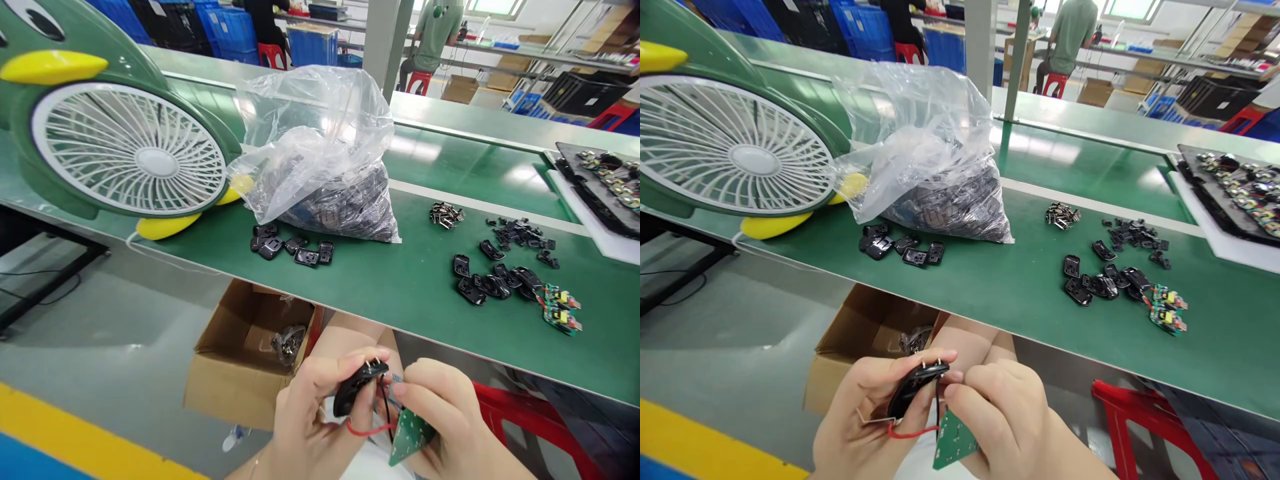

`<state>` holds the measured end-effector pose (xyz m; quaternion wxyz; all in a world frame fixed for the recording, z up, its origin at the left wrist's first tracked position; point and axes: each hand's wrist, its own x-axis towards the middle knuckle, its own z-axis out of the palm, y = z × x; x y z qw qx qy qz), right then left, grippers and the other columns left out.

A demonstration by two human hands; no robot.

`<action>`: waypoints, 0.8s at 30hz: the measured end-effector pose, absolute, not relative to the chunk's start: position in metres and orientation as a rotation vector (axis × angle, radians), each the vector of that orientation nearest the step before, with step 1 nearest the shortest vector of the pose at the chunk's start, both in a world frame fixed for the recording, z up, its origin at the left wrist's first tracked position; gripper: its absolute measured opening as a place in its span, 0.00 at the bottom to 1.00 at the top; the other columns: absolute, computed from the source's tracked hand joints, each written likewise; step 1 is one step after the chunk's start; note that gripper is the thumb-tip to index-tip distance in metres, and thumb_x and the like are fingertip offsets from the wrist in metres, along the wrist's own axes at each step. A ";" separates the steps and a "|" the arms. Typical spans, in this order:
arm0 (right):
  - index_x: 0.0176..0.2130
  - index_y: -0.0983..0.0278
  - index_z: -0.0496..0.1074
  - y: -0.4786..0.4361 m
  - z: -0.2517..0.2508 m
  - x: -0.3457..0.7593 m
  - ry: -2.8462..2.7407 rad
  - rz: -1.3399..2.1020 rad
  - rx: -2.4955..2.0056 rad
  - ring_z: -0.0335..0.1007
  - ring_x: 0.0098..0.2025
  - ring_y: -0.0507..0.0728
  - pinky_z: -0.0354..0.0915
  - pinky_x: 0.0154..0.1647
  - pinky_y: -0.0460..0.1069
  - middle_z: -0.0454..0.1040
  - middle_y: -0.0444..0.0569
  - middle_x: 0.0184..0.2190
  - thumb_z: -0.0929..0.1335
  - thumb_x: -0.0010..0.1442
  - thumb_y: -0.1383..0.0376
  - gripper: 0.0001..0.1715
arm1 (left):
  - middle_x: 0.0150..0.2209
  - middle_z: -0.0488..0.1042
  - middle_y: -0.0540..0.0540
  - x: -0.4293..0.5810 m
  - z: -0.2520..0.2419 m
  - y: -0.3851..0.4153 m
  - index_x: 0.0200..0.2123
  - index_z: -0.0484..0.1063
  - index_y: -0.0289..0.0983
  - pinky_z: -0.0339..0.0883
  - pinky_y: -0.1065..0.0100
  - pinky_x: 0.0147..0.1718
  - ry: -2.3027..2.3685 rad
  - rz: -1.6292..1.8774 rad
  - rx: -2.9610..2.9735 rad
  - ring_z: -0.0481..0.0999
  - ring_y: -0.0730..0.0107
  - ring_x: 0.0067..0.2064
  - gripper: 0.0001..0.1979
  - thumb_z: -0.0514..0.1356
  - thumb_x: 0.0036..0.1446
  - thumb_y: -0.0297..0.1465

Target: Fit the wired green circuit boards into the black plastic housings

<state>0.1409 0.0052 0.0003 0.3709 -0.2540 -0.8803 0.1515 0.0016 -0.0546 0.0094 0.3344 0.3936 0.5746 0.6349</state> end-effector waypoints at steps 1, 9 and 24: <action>0.43 0.57 0.70 0.005 0.000 0.142 -2.270 0.386 -0.645 0.72 0.24 0.54 0.69 0.25 0.46 0.75 0.48 0.26 0.63 0.60 0.64 0.11 | 0.39 0.81 0.48 0.003 0.009 -0.055 0.39 0.70 0.42 0.76 0.69 0.34 1.503 1.675 1.042 0.81 0.68 0.33 0.05 0.62 0.58 0.33; 0.51 0.59 0.64 0.007 0.010 0.135 -2.187 0.370 -0.593 0.73 0.23 0.53 0.68 0.24 0.45 0.76 0.47 0.27 0.64 0.58 0.69 0.21 | 0.36 0.81 0.49 0.008 0.015 -0.050 0.37 0.68 0.42 0.76 0.72 0.32 1.457 1.704 1.005 0.81 0.70 0.31 0.08 0.62 0.57 0.37; 0.50 0.62 0.60 0.011 -0.004 0.128 -2.170 0.507 -0.610 0.75 0.31 0.55 0.70 0.29 0.46 0.75 0.50 0.33 0.62 0.53 0.71 0.23 | 0.36 0.80 0.43 -0.005 -0.003 -0.041 0.36 0.69 0.39 0.75 0.72 0.33 1.466 1.488 0.883 0.81 0.63 0.37 0.16 0.65 0.53 0.44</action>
